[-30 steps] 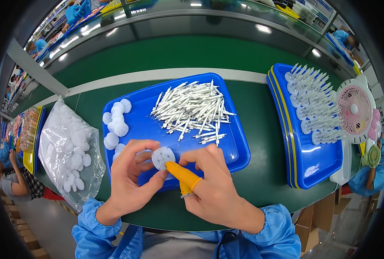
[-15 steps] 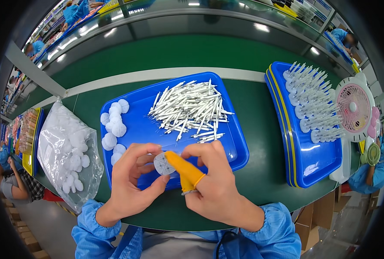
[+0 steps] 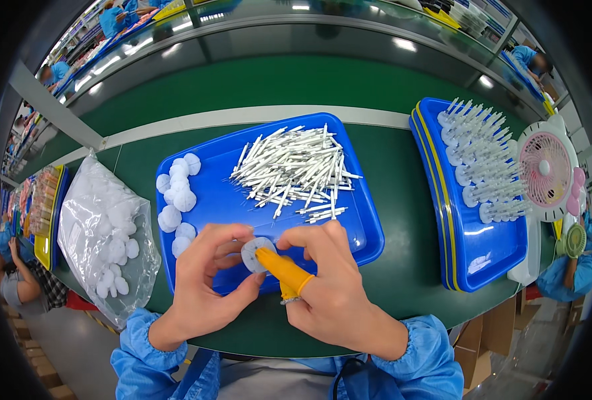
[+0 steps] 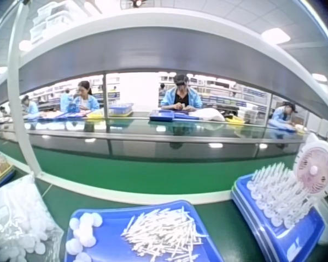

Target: The person repeatedly picks up a white circular foam piece and a thin white stick, inserts the stick into the foam, and places the assembled unit into a blue tray. This process is repeated continuously throughout the clip.

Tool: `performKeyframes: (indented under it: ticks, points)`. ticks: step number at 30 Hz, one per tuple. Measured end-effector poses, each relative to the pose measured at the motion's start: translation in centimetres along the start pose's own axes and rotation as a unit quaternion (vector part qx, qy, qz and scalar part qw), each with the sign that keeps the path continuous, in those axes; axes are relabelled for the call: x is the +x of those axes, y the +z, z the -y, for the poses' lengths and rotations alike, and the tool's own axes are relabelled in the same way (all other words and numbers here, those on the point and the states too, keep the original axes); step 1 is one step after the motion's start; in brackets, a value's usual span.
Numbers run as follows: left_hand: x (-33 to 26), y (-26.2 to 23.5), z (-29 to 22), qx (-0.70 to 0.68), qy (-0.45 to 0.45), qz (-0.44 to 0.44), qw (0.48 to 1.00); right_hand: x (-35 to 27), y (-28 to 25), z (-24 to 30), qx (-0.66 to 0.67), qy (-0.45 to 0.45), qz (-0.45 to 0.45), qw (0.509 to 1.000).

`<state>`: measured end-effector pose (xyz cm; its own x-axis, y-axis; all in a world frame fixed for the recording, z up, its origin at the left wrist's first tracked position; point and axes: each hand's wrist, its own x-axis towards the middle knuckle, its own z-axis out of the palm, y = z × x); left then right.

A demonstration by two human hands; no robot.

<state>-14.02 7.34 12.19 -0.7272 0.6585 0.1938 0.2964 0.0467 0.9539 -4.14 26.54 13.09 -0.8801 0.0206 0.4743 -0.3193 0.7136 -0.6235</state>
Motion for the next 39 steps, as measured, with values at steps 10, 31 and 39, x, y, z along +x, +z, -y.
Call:
performKeyframes:
  ticks: [10, 31, 39]
  points:
    - [-0.1, -0.3, -0.1, 0.02, -0.005, 0.045, 0.999, 0.2, -0.3, 0.0, 0.006, 0.0, 0.022, 1.0]
    - [0.1, 0.0, 0.0, -0.009, -0.026, 0.005, 1.0, -0.1, -0.3, 0.3, 0.003, 0.009, 0.003, 1.0]
    - [0.0, 0.2, 0.0, -0.005, -0.029, 0.012, 1.0, 0.3, -0.2, 0.2, 0.009, 0.012, 0.034, 0.999]
